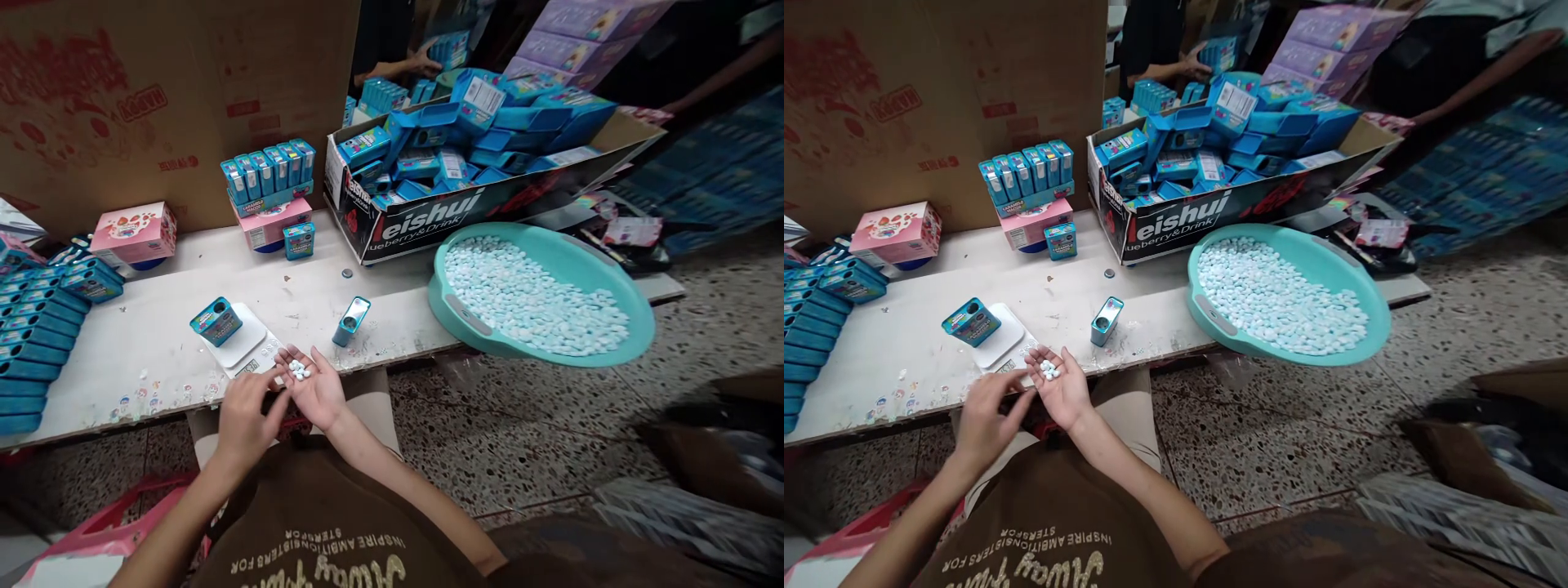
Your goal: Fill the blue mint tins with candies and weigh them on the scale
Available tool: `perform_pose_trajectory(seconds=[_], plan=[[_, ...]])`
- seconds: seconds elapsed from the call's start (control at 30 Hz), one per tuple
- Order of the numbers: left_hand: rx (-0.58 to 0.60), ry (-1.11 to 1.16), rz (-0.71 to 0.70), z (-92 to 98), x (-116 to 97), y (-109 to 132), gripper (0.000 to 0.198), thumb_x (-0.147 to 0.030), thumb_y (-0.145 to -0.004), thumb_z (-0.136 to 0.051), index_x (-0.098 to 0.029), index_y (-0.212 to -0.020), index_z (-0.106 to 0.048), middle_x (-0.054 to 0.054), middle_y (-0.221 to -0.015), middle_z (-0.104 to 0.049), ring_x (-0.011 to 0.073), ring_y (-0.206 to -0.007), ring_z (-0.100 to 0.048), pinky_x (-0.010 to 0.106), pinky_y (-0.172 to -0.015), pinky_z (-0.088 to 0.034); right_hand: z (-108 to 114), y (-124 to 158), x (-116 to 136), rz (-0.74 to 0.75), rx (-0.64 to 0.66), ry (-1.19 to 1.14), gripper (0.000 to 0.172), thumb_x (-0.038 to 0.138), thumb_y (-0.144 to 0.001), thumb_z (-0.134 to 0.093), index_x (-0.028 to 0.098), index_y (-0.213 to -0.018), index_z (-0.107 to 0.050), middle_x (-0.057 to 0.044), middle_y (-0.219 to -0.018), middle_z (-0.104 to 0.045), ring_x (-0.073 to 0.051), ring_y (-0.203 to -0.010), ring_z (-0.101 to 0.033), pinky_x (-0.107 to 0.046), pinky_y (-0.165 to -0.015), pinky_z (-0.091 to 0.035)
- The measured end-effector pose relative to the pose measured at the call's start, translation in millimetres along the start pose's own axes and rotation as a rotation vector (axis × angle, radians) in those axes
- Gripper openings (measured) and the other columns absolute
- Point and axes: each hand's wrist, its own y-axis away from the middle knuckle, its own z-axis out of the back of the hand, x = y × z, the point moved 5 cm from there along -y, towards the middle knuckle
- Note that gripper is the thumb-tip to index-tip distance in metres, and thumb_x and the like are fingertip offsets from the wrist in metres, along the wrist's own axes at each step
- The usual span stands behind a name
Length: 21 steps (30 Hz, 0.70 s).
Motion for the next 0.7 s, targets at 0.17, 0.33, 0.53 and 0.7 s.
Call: perform_pose_trajectory(seconds=[0.17, 0.33, 0.53, 0.7], plan=[[0.06, -0.019, 0.022, -28.7, -10, 17, 0.023, -0.03, -0.086, -0.053, -0.019, -0.106, -0.055, 0.007, -0.095, -0.064, 0.0203, -0.088, -0.057, 0.034, -0.075, -0.044, 5, 4, -12, -0.053, 0.003, 0.052, 0.036, 0.033, -0.094, -0.035, 0.009, -0.09, -0.061, -0.011, -0.085, -0.069, -0.016, -0.081, -0.066, -0.025, -0.07, -0.053], [0.147, -0.047, -0.018, -40.1, -15, 16, 0.011, -0.025, -0.087, -0.05, -0.02, -0.086, -0.06, 0.005, -0.082, -0.062, 0.0188, -0.079, -0.057, 0.033, -0.07, -0.044, 17, 6, -19, -0.039, -0.029, 0.097, 0.034, 0.033, -0.092, -0.037, 0.012, -0.082, -0.062, -0.008, -0.076, -0.068, -0.017, -0.076, -0.066, -0.033, -0.078, -0.053], [0.181, -0.047, -0.027, -48.1, -23, 19, 0.012, -0.022, -0.086, -0.049, -0.018, -0.082, -0.059, 0.005, -0.079, -0.06, 0.0179, -0.075, -0.056, 0.032, -0.069, -0.046, 22, 8, -18, -0.003, -0.051, 0.103, 0.033, 0.032, -0.092, -0.039, 0.013, -0.077, -0.062, -0.006, -0.074, -0.067, -0.016, -0.071, -0.065, -0.032, -0.078, -0.053], [-0.022, 0.014, -0.059, -24.4, -3, 20, 0.008, -0.022, -0.085, -0.052, -0.019, -0.088, -0.059, 0.005, -0.083, -0.063, 0.0171, -0.081, -0.057, 0.031, -0.075, -0.046, 21, 11, -12, -0.01, -0.087, 0.057, 0.034, 0.03, -0.093, -0.037, 0.012, -0.079, -0.063, -0.007, -0.073, -0.067, -0.014, -0.073, -0.065, -0.025, -0.071, -0.054]])
